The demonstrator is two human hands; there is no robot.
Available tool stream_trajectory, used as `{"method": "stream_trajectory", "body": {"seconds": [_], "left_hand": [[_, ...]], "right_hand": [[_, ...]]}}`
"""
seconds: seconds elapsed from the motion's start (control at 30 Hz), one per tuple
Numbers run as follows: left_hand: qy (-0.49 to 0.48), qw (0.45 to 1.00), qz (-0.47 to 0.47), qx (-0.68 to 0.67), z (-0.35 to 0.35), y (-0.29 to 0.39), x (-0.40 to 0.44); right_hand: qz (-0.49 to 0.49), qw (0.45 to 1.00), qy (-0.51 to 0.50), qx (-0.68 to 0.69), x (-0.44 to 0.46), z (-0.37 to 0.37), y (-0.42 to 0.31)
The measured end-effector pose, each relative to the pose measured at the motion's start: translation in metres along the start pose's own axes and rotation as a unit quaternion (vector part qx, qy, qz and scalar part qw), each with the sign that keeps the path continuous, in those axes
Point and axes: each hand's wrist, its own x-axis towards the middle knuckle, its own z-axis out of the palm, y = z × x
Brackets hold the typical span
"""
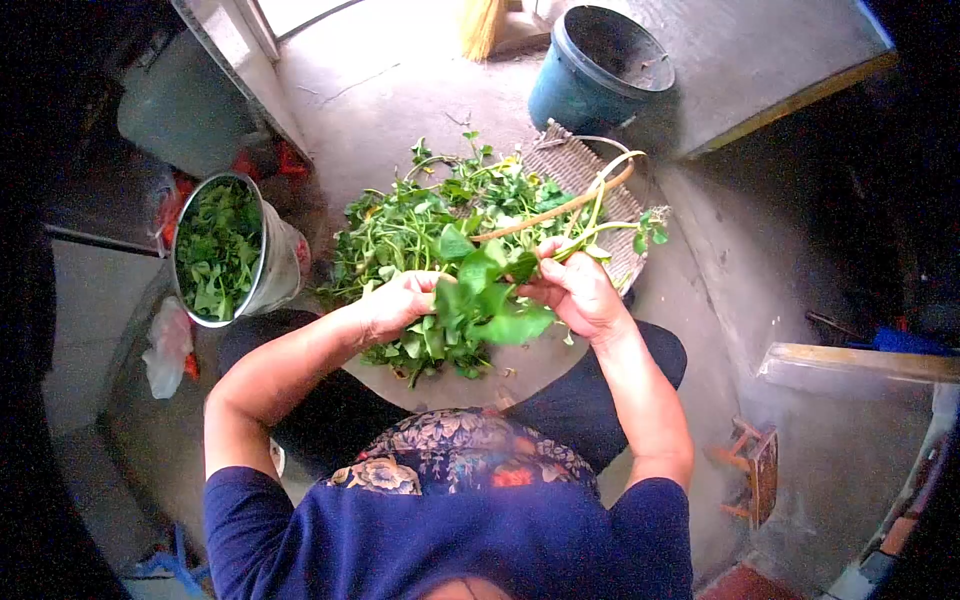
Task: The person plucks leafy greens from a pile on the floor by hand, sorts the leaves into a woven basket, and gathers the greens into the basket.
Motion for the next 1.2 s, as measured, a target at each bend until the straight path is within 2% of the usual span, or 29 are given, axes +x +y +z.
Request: {"method": "stream_trajectory", "body": {"seconds": [0.03, 0.1, 0.3, 0.37, 0.43, 0.47, 0.53, 0.57, 0.6, 0.63, 0.7, 0.73, 0.83, 0.97, 1.13, 1.2], "left_hand": [[0.012, 0.999, 0.026, -0.027, 0.003, -0.003, 0.003], [0.032, 0.996, -0.025, -0.081, -0.001, -0.002, 0.004], [0.048, 0.991, -0.114, -0.046, -0.006, -0.003, 0.012], [0.033, 0.99, -0.112, -0.074, -0.005, -0.01, 0.015], [0.041, 0.995, -0.092, -0.027, 0.002, -0.009, 0.015], [-0.03, 0.997, -0.074, -0.02, -0.011, -0.015, 0.017], [0.037, 0.997, -0.064, 0.004, 0.006, -0.002, 0.016], [0.06, 0.997, -0.05, 0.024, 0.013, 0.006, 0.014], [0.067, 0.995, -0.072, 0.0, 0.01, 0.003, 0.014], [0.015, 0.988, -0.122, -0.094, -0.003, -0.006, 0.024], [0.011, 0.982, -0.077, -0.17, -0.002, -0.009, 0.018], [0.038, 0.979, -0.134, -0.15, -0.001, -0.006, 0.021], [0.005, 0.971, -0.156, -0.182, 0.002, -0.005, 0.021], [0.031, 0.983, -0.079, -0.165, 0.002, -0.012, 0.017], [0.052, 0.992, -0.084, -0.083, 0.013, 0.002, 0.013], [0.045, 0.986, -0.106, -0.121, 0.016, 0.001, 0.014]], "right_hand": [[0.007, 1.0, 0.0, -0.007, 0.007, 0.004, 0.0], [0.008, 0.999, 0.008, -0.03, 0.018, 0.003, 0.003], [-0.002, 0.998, -0.024, -0.063, 0.033, -0.009, 0.012], [-0.006, 0.998, -0.036, -0.055, 0.036, -0.004, 0.011], [-0.005, 0.999, -0.025, -0.033, 0.039, 0.0, 0.011], [0.004, 1.0, 0.0, 0.009, 0.04, -0.003, 0.014], [0.002, 0.998, -0.053, 0.042, 0.042, -0.004, 0.01], [0.009, 0.997, -0.047, 0.053, 0.041, -0.004, 0.011], [0.016, 0.997, -0.041, 0.065, 0.041, -0.002, 0.011], [0.007, 0.995, -0.054, 0.082, 0.042, -0.005, 0.014], [-0.004, 0.995, -0.066, 0.079, 0.041, -0.003, 0.015], [-0.006, 0.996, -0.059, 0.068, 0.042, -0.004, 0.017], [-0.009, 0.997, -0.054, 0.05, 0.044, -0.004, 0.024], [0.009, 0.995, -0.062, 0.079, 0.046, -0.005, 0.03], [0.031, 0.983, -0.089, 0.158, 0.051, -0.007, 0.047], [0.063, 0.972, -0.132, 0.182, 0.054, -0.007, 0.048]]}}
